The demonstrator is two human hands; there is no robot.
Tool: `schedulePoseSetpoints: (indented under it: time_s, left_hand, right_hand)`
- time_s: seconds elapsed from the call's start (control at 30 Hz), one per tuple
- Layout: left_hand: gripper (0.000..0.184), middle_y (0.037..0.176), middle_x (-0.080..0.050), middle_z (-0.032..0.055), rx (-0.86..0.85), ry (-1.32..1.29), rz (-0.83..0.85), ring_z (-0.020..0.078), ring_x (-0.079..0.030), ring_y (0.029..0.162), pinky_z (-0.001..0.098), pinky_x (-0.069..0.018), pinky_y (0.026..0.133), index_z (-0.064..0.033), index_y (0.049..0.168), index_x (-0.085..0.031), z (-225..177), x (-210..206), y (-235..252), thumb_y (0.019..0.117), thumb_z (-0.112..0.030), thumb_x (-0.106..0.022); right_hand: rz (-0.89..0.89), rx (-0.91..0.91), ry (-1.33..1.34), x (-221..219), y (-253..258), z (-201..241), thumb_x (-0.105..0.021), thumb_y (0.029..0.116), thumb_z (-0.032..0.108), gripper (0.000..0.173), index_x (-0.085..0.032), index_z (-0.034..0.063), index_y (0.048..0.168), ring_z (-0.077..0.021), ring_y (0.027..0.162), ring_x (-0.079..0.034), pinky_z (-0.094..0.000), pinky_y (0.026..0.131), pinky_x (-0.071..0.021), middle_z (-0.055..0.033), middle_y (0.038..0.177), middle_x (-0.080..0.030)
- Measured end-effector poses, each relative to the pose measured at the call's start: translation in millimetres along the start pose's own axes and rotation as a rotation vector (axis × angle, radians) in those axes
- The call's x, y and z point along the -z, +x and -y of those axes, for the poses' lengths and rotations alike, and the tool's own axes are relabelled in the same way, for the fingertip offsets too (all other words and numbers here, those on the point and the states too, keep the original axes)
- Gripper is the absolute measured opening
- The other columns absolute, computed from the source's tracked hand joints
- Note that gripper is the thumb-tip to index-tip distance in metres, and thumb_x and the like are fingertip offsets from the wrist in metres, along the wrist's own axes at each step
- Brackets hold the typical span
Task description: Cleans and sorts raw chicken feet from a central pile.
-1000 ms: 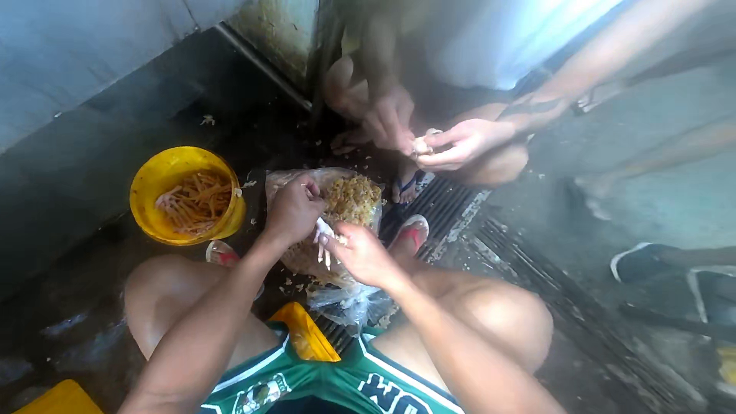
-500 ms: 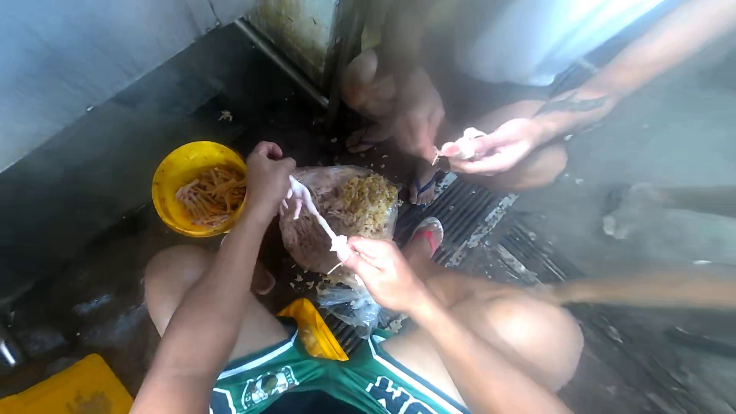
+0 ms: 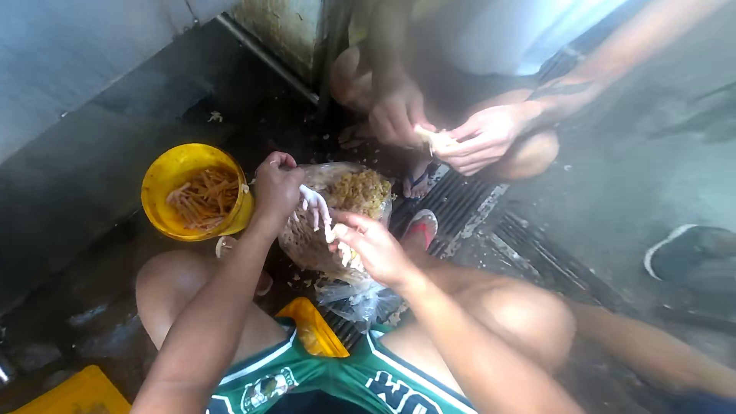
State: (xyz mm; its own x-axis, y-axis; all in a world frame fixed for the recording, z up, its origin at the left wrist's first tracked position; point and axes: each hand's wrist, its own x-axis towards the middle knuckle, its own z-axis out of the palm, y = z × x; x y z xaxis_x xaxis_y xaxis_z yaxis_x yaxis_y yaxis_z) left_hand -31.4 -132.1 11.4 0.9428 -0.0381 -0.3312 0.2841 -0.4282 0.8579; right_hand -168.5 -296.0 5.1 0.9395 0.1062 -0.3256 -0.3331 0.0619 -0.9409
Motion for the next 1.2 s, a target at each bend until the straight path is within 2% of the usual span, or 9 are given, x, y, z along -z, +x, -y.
schedulePoseSetpoints:
  time_s: [0.1,0.17,0.3,0.57,0.7,0.87,1.0,1.1,1.2]
  left_hand:
    - [0.017,0.071,-0.060,0.0076,-0.019,-0.015,0.015,0.0192,-0.057,0.056,0.0370,-0.0468,0.049,-0.0091,0.106,-0.064,1.7,-4.8,-3.6,0.0892,-0.012,-0.066]
    - [0.018,0.073,-0.061,0.0074,-0.009,-0.019,-0.010,0.0190,-0.058,0.060,0.0379,-0.0478,0.052,-0.0092,0.107,-0.065,2.9,-1.7,-0.5,0.0893,-0.013,-0.067]
    - [0.019,0.074,-0.059,0.0065,-0.028,-0.138,-0.063,0.0161,-0.055,0.060,0.0339,-0.0456,0.052,-0.0067,0.106,-0.064,6.9,9.9,9.8,0.0870,-0.008,-0.065]
    - [0.018,0.077,-0.058,0.0065,-0.002,-0.297,-0.160,0.0138,-0.053,0.054,0.0310,-0.0479,0.047,-0.0046,0.106,-0.060,12.7,17.8,25.9,0.0885,-0.008,-0.063]
    - [0.015,0.079,-0.056,0.0010,-0.015,-0.472,-0.144,0.0097,-0.052,0.058,0.0270,-0.0459,0.049,-0.0108,0.100,-0.057,9.1,33.3,31.1,0.0858,-0.006,-0.060]
    - [0.014,0.069,-0.051,-0.0029,-0.054,-0.630,0.096,0.0051,-0.047,0.050,0.0208,-0.0432,0.044,-0.0123,0.101,-0.054,9.5,10.6,12.5,0.0916,-0.002,-0.054]
    - [0.017,0.079,-0.056,-0.0010,-0.089,-0.600,0.150,0.0067,-0.052,0.058,0.0222,-0.0442,0.048,-0.0116,0.102,-0.057,10.1,-5.0,4.8,0.0875,-0.004,-0.057]
    - [0.015,0.074,-0.054,-0.0014,-0.112,-0.570,0.152,0.0066,-0.046,0.051,0.0214,-0.0405,0.044,-0.0126,0.101,-0.057,10.3,-13.1,1.8,0.0882,-0.005,-0.057]
    - [0.017,0.066,-0.052,-0.0004,-0.134,-0.534,0.142,0.0078,-0.047,0.048,0.0229,-0.0415,0.043,-0.0099,0.104,-0.056,9.3,-18.4,-4.8,0.0878,-0.004,-0.058]
  right_hand:
    - [-0.017,0.003,-0.073,-6.3,1.4,-4.9,-0.057,0.1049,0.021,0.022,-0.071,0.0042,0.103,-0.0072,0.069,-0.061,-0.0230,0.064,-0.0537,-0.0004,0.081,-0.066]
    - [0.013,0.000,-0.051,-8.2,0.2,-4.4,-0.055,0.1048,0.019,0.022,-0.069,0.0054,0.094,-0.0064,0.061,-0.056,-0.0222,0.057,-0.0502,0.0019,0.072,-0.060]
    - [0.024,0.023,0.067,-8.5,-0.1,0.1,-0.052,0.1048,0.019,0.023,-0.066,0.0048,0.094,-0.0087,0.060,-0.055,-0.0244,0.057,-0.0500,0.0003,0.071,-0.057]
    - [0.169,0.213,-0.250,-7.7,-20.6,8.4,-0.050,0.1071,0.026,0.027,-0.066,0.0094,0.094,-0.0018,0.062,-0.055,-0.0196,0.057,-0.0485,0.0054,0.071,-0.056]
    - [0.095,0.218,-0.199,-5.6,-24.4,4.4,-0.052,0.1063,0.024,0.023,-0.065,0.0093,0.094,-0.0024,0.060,-0.055,-0.0189,0.055,-0.0487,0.0058,0.071,-0.057]
    - [0.096,0.098,-0.201,0.6,-18.1,9.6,-0.046,0.1035,0.011,0.034,-0.069,0.0088,0.128,-0.0085,0.081,-0.068,-0.0249,0.070,-0.0588,-0.0013,0.098,-0.072]
    - [0.075,0.087,-0.065,-4.7,-14.7,6.9,-0.043,0.1059,0.014,0.032,-0.072,0.0061,0.118,-0.0060,0.073,-0.061,-0.0215,0.064,-0.0533,0.0005,0.089,-0.067]
    - [0.064,0.097,0.061,-6.3,-9.2,-0.2,-0.049,0.1074,0.028,0.033,-0.070,0.0038,0.113,-0.0080,0.080,-0.064,-0.0248,0.073,-0.0554,-0.0021,0.093,-0.069]
    - [0.052,0.090,0.080,-9.4,-6.6,-1.0,-0.053,0.1062,0.029,0.031,-0.072,0.0043,0.109,-0.0088,0.085,-0.065,-0.0251,0.077,-0.0556,-0.0030,0.097,-0.070]
